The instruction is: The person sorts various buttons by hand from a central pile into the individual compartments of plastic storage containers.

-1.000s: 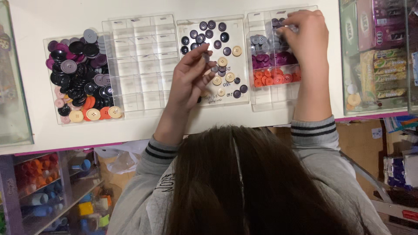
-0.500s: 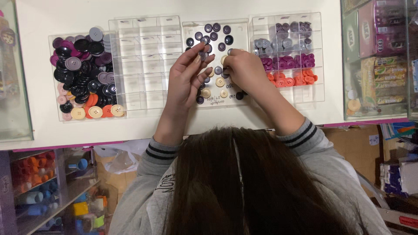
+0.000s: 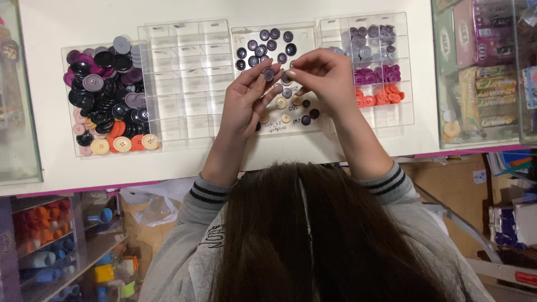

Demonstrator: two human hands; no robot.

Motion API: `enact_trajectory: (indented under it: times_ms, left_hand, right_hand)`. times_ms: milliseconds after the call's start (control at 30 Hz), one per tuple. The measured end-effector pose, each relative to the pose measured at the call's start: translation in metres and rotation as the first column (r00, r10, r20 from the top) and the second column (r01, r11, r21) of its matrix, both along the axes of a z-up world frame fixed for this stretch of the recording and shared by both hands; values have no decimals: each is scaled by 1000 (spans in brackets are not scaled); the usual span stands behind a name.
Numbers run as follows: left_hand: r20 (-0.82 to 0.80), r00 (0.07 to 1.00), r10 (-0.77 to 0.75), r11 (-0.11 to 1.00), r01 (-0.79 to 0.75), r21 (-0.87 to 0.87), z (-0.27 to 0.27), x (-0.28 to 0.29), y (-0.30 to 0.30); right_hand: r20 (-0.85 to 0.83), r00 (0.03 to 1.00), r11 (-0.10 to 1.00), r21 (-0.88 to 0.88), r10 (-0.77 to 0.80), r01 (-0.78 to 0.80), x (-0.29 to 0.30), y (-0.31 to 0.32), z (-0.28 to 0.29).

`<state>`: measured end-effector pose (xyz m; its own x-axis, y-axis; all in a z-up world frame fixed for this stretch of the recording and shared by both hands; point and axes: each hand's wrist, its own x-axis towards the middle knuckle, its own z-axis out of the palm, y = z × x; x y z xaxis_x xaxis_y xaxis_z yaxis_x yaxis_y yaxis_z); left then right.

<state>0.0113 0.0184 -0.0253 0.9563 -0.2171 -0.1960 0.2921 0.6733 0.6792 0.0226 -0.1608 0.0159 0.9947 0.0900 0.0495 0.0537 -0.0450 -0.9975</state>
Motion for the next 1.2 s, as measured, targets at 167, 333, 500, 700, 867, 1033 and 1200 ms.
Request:
enact_trajectory:
  times_ms: [167, 333, 500, 700, 867, 1033, 1200]
  left_hand:
    - [-35, 998, -54, 998, 53, -33, -8, 2, -9]
    - [-90, 996, 13, 998, -7, 65, 3, -1, -19]
    - [-77, 997, -19, 992, 29, 121, 12, -5, -21]
    - [-56, 997, -54, 981, 63, 182, 15, -7, -29]
    - [91, 994, -68, 971, 45, 235, 14, -9, -42]
    - [138, 986, -95, 958, 53, 283, 21, -10, -56]
    - [109, 991, -83, 961, 50, 271, 23, -6, -55]
  right_hand:
    - [-112, 981, 962, 204, -161, 181, -11, 2, 0]
    - [-74, 973, 947, 225, -218, 230, -18, 4, 0]
    - [-68, 966, 938, 230, -251, 260, -20, 1, -5]
    - [4, 958, 946, 162, -285, 281, -27, 3, -1]
    - [88, 956, 956, 119, -280, 269, -34, -10, 0]
    - [1, 951, 950, 49, -308, 307, -39, -24, 2]
    - [-32, 951, 952, -5, -307, 307, -28, -41, 9]
